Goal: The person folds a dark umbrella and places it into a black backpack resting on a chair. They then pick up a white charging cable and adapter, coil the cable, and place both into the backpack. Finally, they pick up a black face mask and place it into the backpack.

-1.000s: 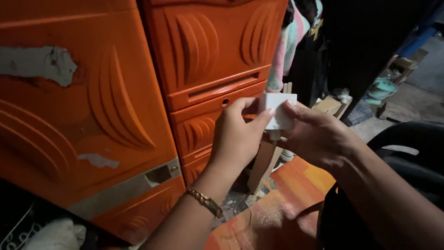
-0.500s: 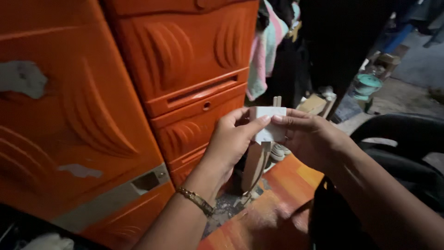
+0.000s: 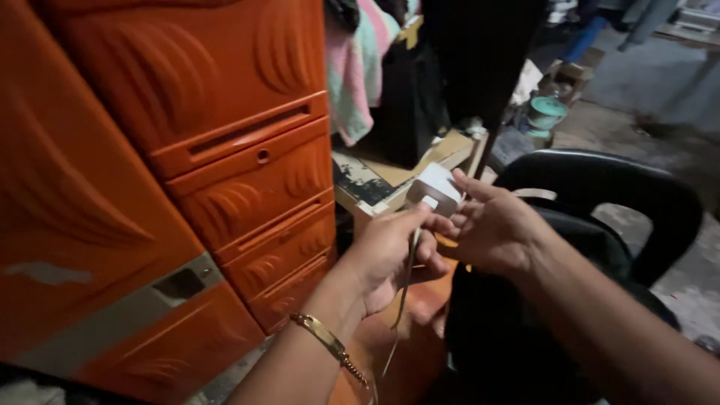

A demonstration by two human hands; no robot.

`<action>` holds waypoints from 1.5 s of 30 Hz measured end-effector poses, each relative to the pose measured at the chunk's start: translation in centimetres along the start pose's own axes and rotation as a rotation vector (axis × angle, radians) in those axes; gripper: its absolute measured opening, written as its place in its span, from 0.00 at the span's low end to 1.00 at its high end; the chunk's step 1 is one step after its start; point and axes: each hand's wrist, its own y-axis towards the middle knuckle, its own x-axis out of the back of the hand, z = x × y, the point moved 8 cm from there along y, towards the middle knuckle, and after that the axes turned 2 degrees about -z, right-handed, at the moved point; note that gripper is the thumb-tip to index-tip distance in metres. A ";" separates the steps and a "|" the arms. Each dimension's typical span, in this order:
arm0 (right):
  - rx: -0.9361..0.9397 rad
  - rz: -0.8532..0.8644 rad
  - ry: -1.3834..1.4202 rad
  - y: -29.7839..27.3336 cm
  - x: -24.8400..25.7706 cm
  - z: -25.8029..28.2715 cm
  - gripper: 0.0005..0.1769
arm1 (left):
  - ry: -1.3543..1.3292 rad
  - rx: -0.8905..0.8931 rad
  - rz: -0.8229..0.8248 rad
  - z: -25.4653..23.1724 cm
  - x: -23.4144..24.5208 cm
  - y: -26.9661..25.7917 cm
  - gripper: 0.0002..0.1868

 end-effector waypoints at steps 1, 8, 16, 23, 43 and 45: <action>-0.028 0.006 0.009 -0.3 0.7 -0.2 0.36 | -0.079 0.014 -0.002 0.4 -0.5 0.4 0.21; 0.004 0.590 -0.333 -6.4 3.4 -3.5 0.24 | -0.425 0.034 0.077 1.9 -3.1 2.5 0.16; -0.023 0.525 -0.685 -7.1 12.3 -3.9 0.15 | -0.875 0.015 0.614 0.6 -9.0 0.4 0.31; -0.046 0.162 -1.087 -5.7 20.0 1.1 0.11 | -0.333 0.286 0.728 3.7 -13.9 -2.8 0.60; 0.053 0.459 -0.904 -10.7 16.8 -2.9 0.20 | -0.662 0.080 0.722 2.3 -15.6 1.3 0.71; 0.039 0.236 -0.865 -9.0 19.6 -1.9 0.17 | -0.653 0.150 0.829 1.9 -16.1 0.1 0.68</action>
